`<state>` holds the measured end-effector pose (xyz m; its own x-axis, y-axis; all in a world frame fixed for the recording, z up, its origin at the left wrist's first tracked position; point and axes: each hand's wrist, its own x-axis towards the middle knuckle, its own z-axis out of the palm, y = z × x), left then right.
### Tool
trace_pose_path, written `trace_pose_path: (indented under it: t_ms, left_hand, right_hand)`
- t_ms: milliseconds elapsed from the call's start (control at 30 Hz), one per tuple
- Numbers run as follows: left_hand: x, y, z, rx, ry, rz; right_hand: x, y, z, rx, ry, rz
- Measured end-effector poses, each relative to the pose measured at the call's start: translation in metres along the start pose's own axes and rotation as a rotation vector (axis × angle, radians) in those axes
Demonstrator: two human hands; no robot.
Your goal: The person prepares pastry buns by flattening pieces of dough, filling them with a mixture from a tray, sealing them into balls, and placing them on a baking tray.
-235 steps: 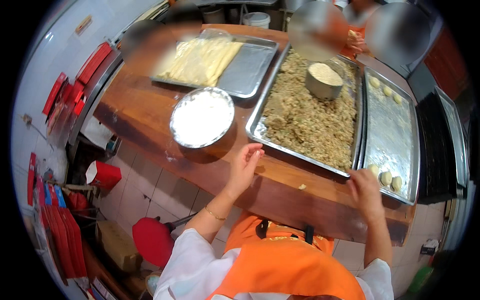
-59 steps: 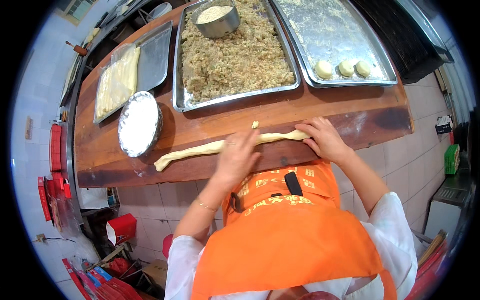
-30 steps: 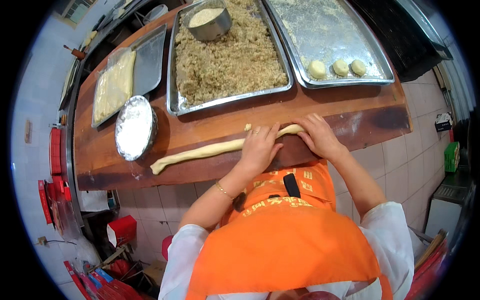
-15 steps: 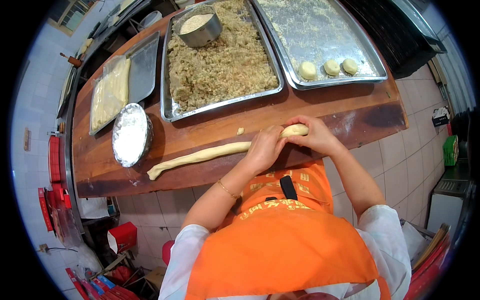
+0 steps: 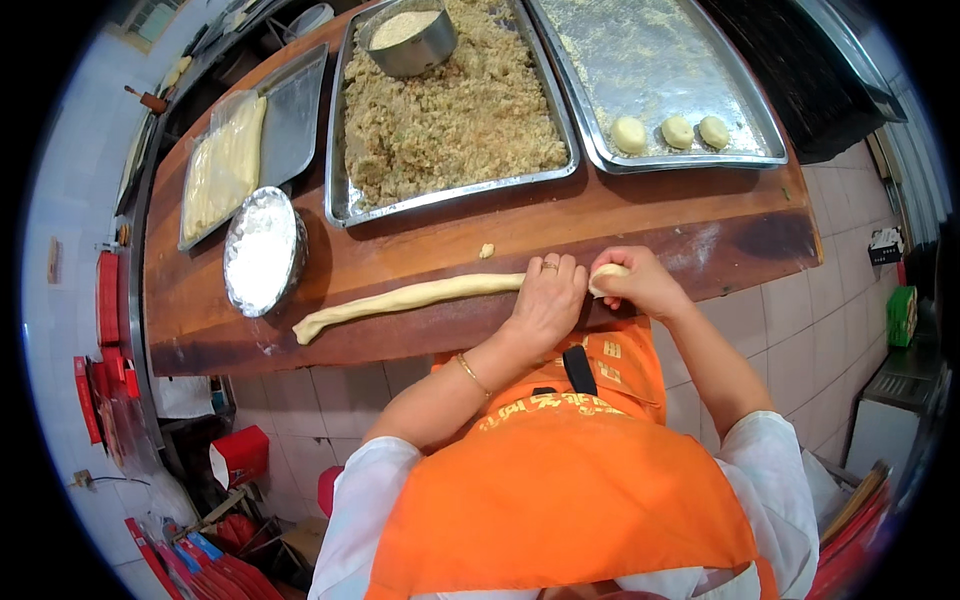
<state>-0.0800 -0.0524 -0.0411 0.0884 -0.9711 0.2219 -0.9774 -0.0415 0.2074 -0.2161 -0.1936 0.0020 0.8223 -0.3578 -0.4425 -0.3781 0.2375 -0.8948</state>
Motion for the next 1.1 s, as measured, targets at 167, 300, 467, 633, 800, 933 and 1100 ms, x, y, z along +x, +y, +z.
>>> trace_pose_path:
  t_ms: [167,300,467,633,800,933,1100]
  left_hand:
    - [-0.008,0.003,-0.027,-0.113,0.17,0.002]
    - [-0.018,-0.053,-0.039,-0.118,0.144,-0.322]
    - [-0.018,-0.076,-0.032,-0.278,0.223,-0.453]
    - [-0.037,-0.056,-0.032,-0.386,0.217,-0.408]
    - [-0.044,-0.054,-0.043,-0.475,0.222,-0.332]
    - [-0.042,-0.054,-0.047,-0.633,0.32,-0.47]
    - [-0.021,-0.062,-0.057,-0.728,0.492,-0.54]
  right_hand:
    - [-0.006,-0.029,-0.004,0.44,-0.136,-0.193]
    - [0.009,-0.012,-0.009,0.174,0.09,-0.187]
    - [0.037,-0.016,0.02,0.036,0.126,-0.272]
    - [0.069,-0.003,0.06,-0.443,0.229,-0.352]
    - [0.045,-0.008,0.06,-0.836,0.257,-0.38]
    - [0.04,0.006,0.047,-0.463,0.15,-0.34]
    - [0.065,0.007,0.057,-0.977,0.437,-0.866]
